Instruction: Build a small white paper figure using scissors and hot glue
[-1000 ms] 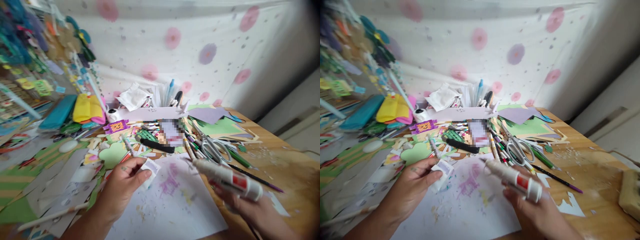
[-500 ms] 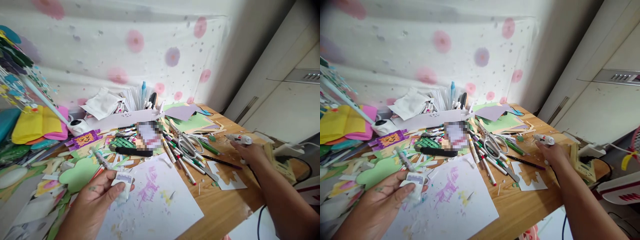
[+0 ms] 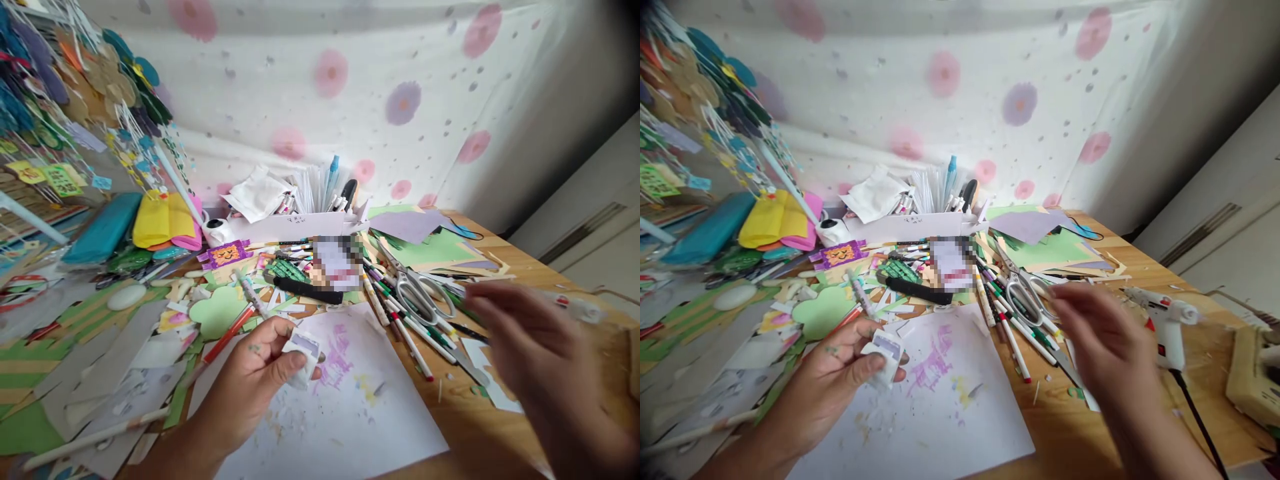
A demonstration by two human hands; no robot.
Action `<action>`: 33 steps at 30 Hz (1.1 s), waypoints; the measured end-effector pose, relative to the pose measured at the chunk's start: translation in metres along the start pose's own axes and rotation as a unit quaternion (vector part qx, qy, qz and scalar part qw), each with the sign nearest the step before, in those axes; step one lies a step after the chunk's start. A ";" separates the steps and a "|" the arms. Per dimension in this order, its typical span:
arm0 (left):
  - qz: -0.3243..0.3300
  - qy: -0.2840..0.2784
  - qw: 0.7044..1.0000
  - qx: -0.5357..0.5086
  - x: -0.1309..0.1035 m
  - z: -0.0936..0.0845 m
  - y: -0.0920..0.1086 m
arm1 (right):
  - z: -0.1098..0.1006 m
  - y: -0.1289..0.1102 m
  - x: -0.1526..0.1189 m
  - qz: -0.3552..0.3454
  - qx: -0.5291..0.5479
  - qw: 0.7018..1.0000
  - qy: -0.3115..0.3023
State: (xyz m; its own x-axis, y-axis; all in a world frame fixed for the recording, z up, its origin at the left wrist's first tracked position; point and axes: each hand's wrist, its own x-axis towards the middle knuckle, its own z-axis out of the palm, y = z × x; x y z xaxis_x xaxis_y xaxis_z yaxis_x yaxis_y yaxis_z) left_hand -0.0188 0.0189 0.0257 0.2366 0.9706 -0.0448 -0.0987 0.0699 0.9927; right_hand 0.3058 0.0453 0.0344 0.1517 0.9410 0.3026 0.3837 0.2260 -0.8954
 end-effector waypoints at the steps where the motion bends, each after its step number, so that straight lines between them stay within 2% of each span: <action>1: -0.003 -0.013 1.000 -0.009 -0.001 0.000 0.000 | 0.026 -0.015 0.002 -0.006 0.040 0.998 -0.049; 2: -0.008 -0.021 1.000 -0.018 -0.002 -0.001 0.000 | 0.050 -0.028 0.004 0.022 0.069 0.985 -0.157; 3: -0.014 -0.029 0.999 -0.026 -0.003 -0.001 0.000 | 0.073 -0.038 0.006 0.043 0.115 0.959 -0.256; 5: -0.023 -0.040 0.998 -0.043 -0.003 -0.001 0.001 | 0.110 -0.048 0.007 0.107 0.216 0.901 -0.361; 6: -0.025 -0.043 0.998 -0.049 -0.002 0.000 0.001 | 0.123 -0.050 0.005 0.142 0.260 0.873 -0.388; 9: -0.033 -0.057 0.996 -0.059 0.000 0.001 0.003 | 0.144 -0.046 -0.004 0.225 0.345 0.818 -0.402; 12: -0.051 -0.069 0.994 -0.070 0.001 0.003 0.004 | 0.147 -0.041 -0.012 0.270 0.385 0.794 -0.384; 15: -0.060 -0.081 0.992 -0.079 0.001 0.005 0.005 | 0.145 -0.040 -0.014 0.286 0.409 0.779 -0.380; 22: -0.069 -0.085 0.991 -0.075 0.003 0.008 0.010 | 0.140 -0.036 -0.013 0.295 0.408 0.769 -0.395; 25: -0.077 -0.079 0.992 -0.058 0.004 0.008 0.009 | 0.138 -0.036 -0.013 0.283 0.389 0.780 -0.401; 28: -0.085 -0.077 0.993 -0.016 0.003 0.006 0.007 | 0.135 -0.038 -0.011 0.245 0.334 0.815 -0.405; 33: -0.099 -0.047 0.993 0.045 0.003 0.006 0.005 | 0.134 -0.038 -0.009 0.117 0.177 0.903 -0.373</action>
State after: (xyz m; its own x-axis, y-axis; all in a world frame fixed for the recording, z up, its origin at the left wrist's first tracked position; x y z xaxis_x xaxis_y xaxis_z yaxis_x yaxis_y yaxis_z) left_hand -0.0127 0.0206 0.0317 0.3319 0.9138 -0.2340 0.0439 0.2328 0.9715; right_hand 0.1676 0.0619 0.0218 -0.5153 0.8518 -0.0942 0.0843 -0.0590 -0.9947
